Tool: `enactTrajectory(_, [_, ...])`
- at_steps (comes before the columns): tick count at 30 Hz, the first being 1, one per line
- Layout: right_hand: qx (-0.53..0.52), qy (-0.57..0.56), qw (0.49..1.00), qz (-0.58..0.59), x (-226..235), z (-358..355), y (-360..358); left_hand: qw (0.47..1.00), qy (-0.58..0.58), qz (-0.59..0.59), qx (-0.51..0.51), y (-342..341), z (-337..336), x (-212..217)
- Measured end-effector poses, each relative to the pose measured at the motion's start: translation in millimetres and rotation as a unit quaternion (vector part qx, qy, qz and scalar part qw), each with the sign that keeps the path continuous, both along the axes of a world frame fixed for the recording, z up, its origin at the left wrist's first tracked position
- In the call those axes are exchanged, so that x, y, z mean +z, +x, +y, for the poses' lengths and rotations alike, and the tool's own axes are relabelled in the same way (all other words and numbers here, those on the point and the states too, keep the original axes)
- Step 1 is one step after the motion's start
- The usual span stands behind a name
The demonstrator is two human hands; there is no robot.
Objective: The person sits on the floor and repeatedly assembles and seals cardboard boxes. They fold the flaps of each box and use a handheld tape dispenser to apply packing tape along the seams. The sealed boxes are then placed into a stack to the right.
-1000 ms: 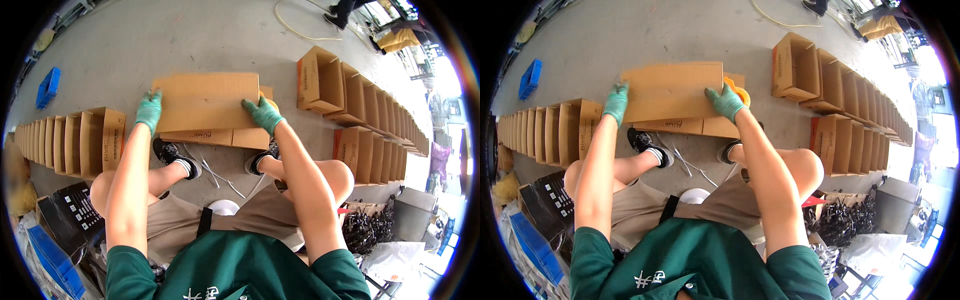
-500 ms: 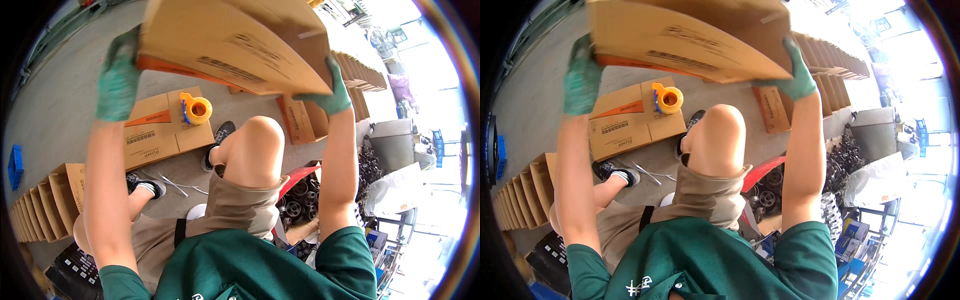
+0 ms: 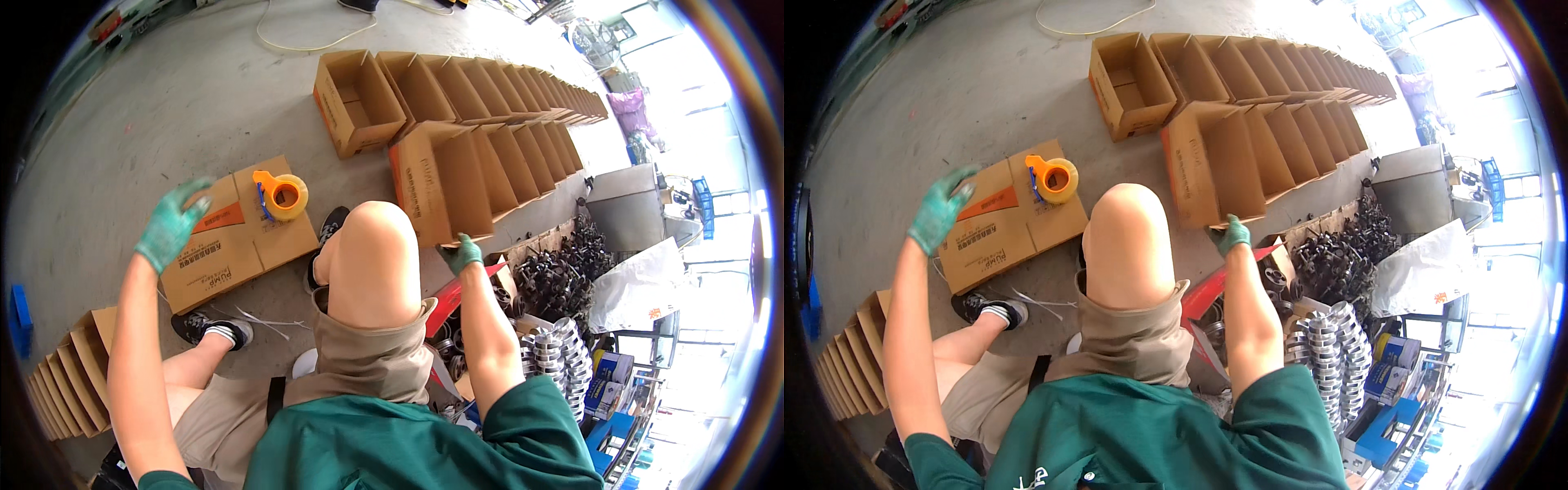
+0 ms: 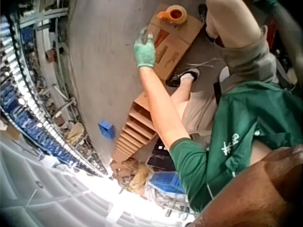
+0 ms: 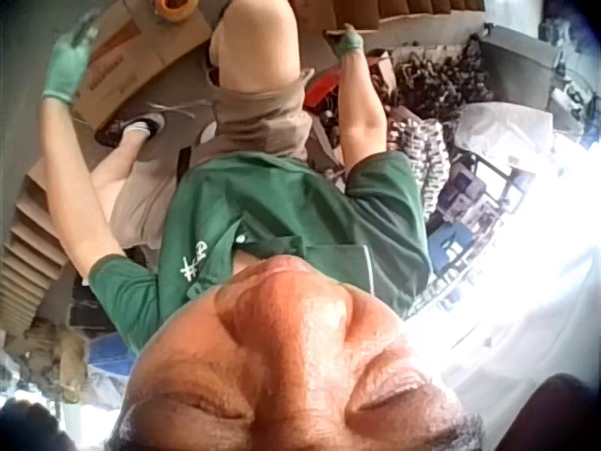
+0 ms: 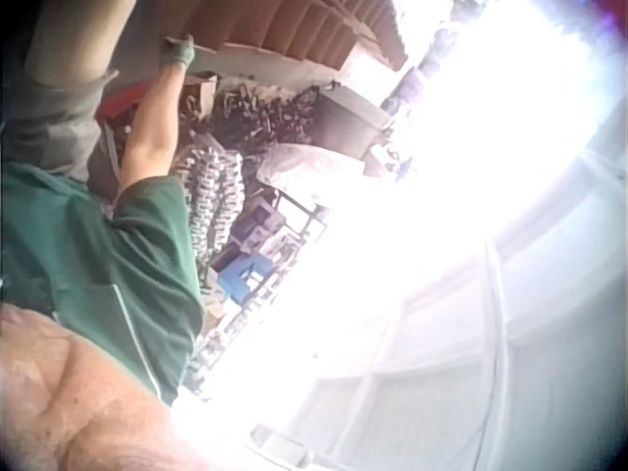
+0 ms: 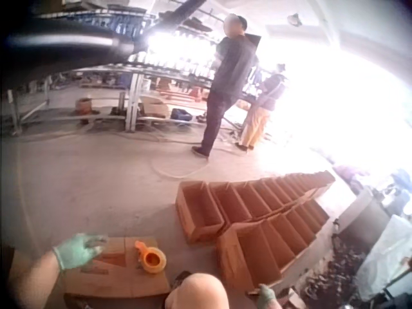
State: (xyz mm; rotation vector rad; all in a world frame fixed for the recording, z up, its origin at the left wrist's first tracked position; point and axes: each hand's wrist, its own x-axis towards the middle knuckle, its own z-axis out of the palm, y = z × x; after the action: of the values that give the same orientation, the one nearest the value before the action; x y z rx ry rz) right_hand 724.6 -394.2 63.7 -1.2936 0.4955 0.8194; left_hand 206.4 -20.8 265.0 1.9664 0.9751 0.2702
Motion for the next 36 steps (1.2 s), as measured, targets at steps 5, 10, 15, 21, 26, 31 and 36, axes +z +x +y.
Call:
enactTrajectory(5, [-0.025,-0.169,0.969,-0.176,-53.4,-2.7,6.8,0.994,-0.059,0.049,0.073,-83.7,-9.9,-25.5])
enactTrajectory(10, [0.265,-0.390,0.594,-0.652,-1.9,47.0,-26.5,0.980,-0.078,0.072,0.166,-149.5,-13.1,-20.8])
enactTrajectory(15, [0.561,-0.442,0.518,-0.470,-5.7,113.4,-22.7,0.962,-0.144,0.086,0.216,-178.9,5.1,-57.7])
enactTrajectory(21, [0.409,-0.462,0.684,-0.389,-36.7,141.5,9.9,0.956,-0.153,0.161,0.192,-161.4,-6.2,-78.7])
enactTrajectory(26, [0.499,-0.514,0.556,-0.422,-19.7,125.7,64.9,0.947,-0.166,0.196,0.195,-161.4,-2.0,-89.1])
enactTrajectory(31, [0.447,-0.591,0.566,-0.361,-36.0,106.9,150.0,0.952,-0.168,0.192,0.169,-164.6,13.4,-110.1])
enactTrajectory(36, [0.224,-0.615,0.727,-0.206,1.6,145.6,150.6,0.950,-0.157,0.215,0.163,-168.6,14.3,-116.7])
